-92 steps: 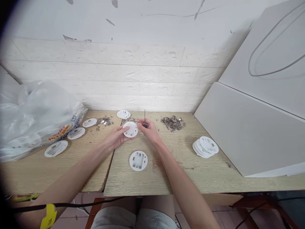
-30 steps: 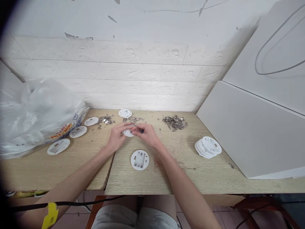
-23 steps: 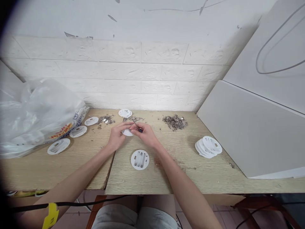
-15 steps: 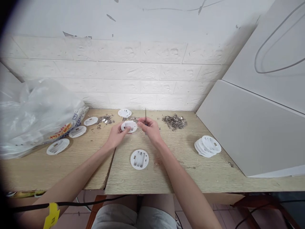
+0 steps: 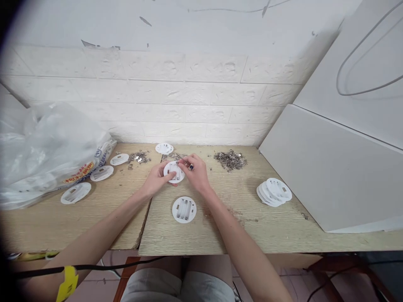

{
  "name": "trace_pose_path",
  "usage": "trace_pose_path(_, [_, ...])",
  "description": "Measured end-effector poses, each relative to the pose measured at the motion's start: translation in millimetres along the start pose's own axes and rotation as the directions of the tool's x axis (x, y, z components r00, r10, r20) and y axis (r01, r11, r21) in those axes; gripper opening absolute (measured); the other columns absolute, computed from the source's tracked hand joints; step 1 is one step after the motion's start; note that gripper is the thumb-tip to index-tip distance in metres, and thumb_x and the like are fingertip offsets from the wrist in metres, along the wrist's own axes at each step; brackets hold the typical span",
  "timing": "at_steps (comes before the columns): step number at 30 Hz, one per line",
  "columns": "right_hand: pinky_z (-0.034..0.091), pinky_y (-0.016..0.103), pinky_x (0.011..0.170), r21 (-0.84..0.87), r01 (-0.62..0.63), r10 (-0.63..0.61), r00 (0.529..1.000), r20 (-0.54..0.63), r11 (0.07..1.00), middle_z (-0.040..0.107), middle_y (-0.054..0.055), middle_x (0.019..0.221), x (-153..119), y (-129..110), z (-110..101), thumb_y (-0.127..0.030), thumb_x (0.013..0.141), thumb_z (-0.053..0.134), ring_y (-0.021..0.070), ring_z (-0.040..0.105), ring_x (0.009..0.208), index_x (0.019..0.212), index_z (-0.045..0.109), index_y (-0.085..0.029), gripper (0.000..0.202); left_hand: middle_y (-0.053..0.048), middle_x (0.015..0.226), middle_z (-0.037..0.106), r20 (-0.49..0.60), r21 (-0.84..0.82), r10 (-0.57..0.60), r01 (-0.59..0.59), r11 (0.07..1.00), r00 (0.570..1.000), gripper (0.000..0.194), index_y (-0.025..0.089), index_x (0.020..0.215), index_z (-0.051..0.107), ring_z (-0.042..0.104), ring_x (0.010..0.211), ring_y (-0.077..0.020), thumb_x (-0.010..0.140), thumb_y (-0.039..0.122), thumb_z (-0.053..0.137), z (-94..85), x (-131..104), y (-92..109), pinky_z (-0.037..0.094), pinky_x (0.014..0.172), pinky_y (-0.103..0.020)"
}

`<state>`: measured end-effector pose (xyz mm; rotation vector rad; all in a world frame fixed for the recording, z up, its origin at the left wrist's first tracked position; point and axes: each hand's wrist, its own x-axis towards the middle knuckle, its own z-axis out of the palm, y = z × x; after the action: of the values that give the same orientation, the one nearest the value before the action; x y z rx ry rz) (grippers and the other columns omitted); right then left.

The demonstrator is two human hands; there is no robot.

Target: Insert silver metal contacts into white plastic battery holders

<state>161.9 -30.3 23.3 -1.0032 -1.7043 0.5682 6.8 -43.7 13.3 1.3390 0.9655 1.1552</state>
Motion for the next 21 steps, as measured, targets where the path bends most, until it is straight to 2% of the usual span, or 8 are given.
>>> trace_pose_path(4, [0.041, 0.027, 0.063, -0.065, 0.051, -0.049, 0.998, 0.026, 0.997, 0.057, 0.003, 0.077, -0.4, 0.2, 0.9, -0.024, 0.079, 0.060, 0.0151, 0.054, 0.072, 0.078, 0.065, -0.018, 0.008, -0.006, 0.088, 0.065, 0.031, -0.007, -0.004, 0.004, 1.000, 1.000, 0.041, 0.013, 0.104, 0.060, 0.063, 0.071, -0.0185, 0.068, 0.030, 0.069, 0.1, -0.1, -3.3, 0.058, 0.054, -0.033])
trace_pose_path(8, [0.041, 0.028, 0.065, -0.092, 0.061, -0.056, 0.997, 0.056, 0.994, 0.059, 0.004, 0.078, 0.1, 2.0, -0.1, -0.023, 0.078, 0.060, 0.0153, 0.055, 0.072, 0.073, 0.063, -0.018, 0.007, -0.005, 0.083, 0.067, 0.045, 0.015, 0.037, -0.038, 0.999, 0.998, 0.039, 0.014, 0.102, 0.063, 0.062, 0.069, -0.0167, 0.073, 0.040, 0.066, -1.0, 1.3, -5.3, 0.054, 0.058, -0.029])
trace_pose_path(12, [0.042, 0.029, 0.067, -0.087, 0.055, -0.047, 0.995, 0.091, 0.995, 0.061, 0.004, 0.077, 0.9, 0.4, -1.1, -0.023, 0.077, 0.061, 0.0157, 0.056, 0.073, 0.067, 0.060, -0.018, 0.011, -0.005, 0.081, 0.068, 0.001, 0.076, 0.092, -0.092, 0.993, 0.996, 0.037, 0.013, 0.091, 0.066, 0.061, 0.070, -0.0146, 0.075, 0.047, 0.062, -2.7, 2.7, -4.5, 0.049, 0.063, -0.025])
trace_pose_path(15, [0.043, 0.029, 0.068, -0.072, 0.053, -0.044, 0.992, 0.120, 0.996, 0.062, 0.004, 0.077, 1.1, -1.1, -0.6, -0.024, 0.076, 0.061, 0.0158, 0.056, 0.073, 0.064, 0.060, -0.018, 0.013, -0.004, 0.076, 0.067, -0.015, 0.074, 0.075, -0.074, 0.995, 0.997, 0.037, 0.013, 0.086, 0.065, 0.059, 0.066, -0.0136, 0.073, 0.048, 0.065, -3.3, 2.6, -4.0, 0.047, 0.060, -0.023])
trace_pose_path(18, [0.042, 0.028, 0.066, -0.019, -0.050, 0.052, 0.987, 0.149, 0.999, 0.063, 0.004, 0.075, 0.8, -0.6, -0.1, -0.026, 0.073, 0.063, 0.0151, 0.056, 0.072, 0.066, 0.061, -0.017, 0.011, -0.003, 0.073, 0.067, -0.020, 0.069, 0.042, -0.041, 0.997, 0.999, 0.038, 0.013, 0.085, 0.064, 0.058, 0.063, -0.0128, 0.070, 0.047, 0.067, -3.5, 1.9, -3.8, 0.045, 0.058, -0.023])
trace_pose_path(21, [0.042, 0.027, 0.061, 0.120, -0.256, 0.228, 0.951, 0.209, 0.959, 0.063, 0.002, 0.072, 0.0, 1.4, 0.4, -0.031, 0.069, 0.067, 0.0134, 0.054, 0.066, 0.073, 0.063, -0.016, 0.017, -0.003, 0.070, 0.067, -0.038, 0.076, 0.011, -0.008, 0.997, 0.999, 0.036, 0.013, 0.082, 0.065, 0.058, 0.060, -0.0125, 0.069, 0.046, 0.069, -3.5, 1.3, -2.9, 0.044, 0.056, -0.023])
